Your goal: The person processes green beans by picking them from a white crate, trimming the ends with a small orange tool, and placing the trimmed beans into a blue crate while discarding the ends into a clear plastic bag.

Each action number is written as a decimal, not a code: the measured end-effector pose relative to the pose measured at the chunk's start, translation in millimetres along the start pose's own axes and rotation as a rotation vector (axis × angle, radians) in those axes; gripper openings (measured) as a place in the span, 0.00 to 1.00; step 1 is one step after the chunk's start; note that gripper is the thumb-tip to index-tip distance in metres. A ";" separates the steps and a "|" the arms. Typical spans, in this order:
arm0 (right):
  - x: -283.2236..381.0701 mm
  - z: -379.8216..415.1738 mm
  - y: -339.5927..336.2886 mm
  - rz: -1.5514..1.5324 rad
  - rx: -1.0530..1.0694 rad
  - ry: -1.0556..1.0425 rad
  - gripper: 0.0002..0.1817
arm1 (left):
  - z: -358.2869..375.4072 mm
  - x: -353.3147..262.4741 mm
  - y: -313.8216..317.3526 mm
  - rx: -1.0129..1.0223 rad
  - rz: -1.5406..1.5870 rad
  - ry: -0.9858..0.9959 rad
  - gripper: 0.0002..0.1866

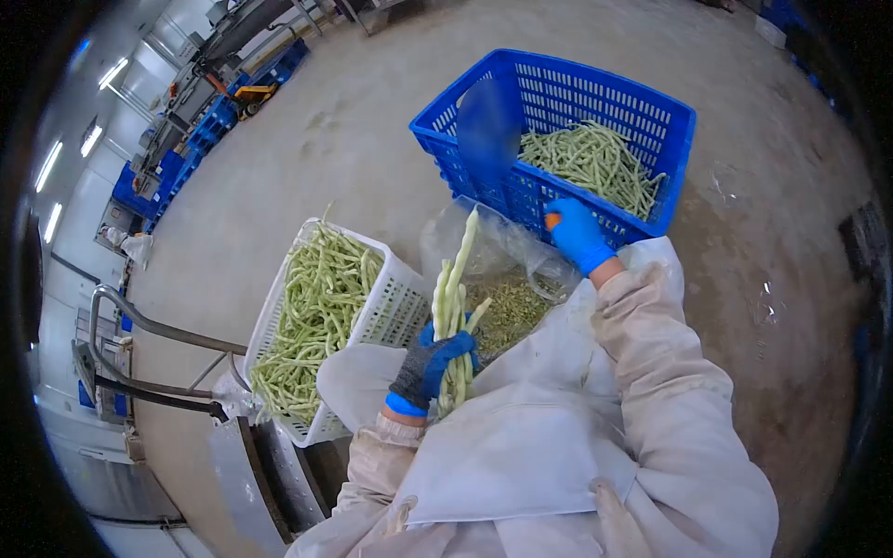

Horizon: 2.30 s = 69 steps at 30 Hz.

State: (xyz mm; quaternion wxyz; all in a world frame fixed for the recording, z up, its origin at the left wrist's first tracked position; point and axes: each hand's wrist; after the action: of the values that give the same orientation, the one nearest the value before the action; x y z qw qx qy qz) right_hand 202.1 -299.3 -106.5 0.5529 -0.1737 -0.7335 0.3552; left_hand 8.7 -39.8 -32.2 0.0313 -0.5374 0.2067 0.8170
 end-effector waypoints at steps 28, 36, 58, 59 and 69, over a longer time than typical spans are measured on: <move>17.4 -1.7 -75.2 -0.757 -0.235 0.126 0.11 | 11.4 -5.5 -23.9 0.000 -0.533 0.123 0.25; 164.1 44.8 -37.8 0.004 0.371 -0.697 0.16 | -11.3 0.3 -12.8 -0.306 -1.312 0.219 0.29; 47.2 13.5 -30.6 0.142 -0.085 -0.230 0.14 | 1.3 -9.6 -12.6 -0.310 -1.532 0.192 0.32; 61.4 16.6 -33.1 0.063 -0.016 -0.356 0.16 | 0.7 -10.2 -14.0 -0.278 -1.579 0.239 0.35; 127.7 32.5 -29.2 0.001 0.613 -0.517 0.13 | 10.3 -31.8 -8.2 -0.114 -1.706 0.465 0.40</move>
State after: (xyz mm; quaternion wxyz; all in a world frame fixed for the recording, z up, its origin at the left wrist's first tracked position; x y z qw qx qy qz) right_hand 133.8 -247.4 -2.3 0.3761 0.0938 -0.7083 0.5899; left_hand 15.4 -23.1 -2.9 0.5600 -0.6618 -0.3044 0.3945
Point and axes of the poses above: each hand's wrist, its own z-axis away from the middle knuckle, its own y-axis out of the palm, x = y × z, and after that the axes turned 15 degrees about x, right-handed
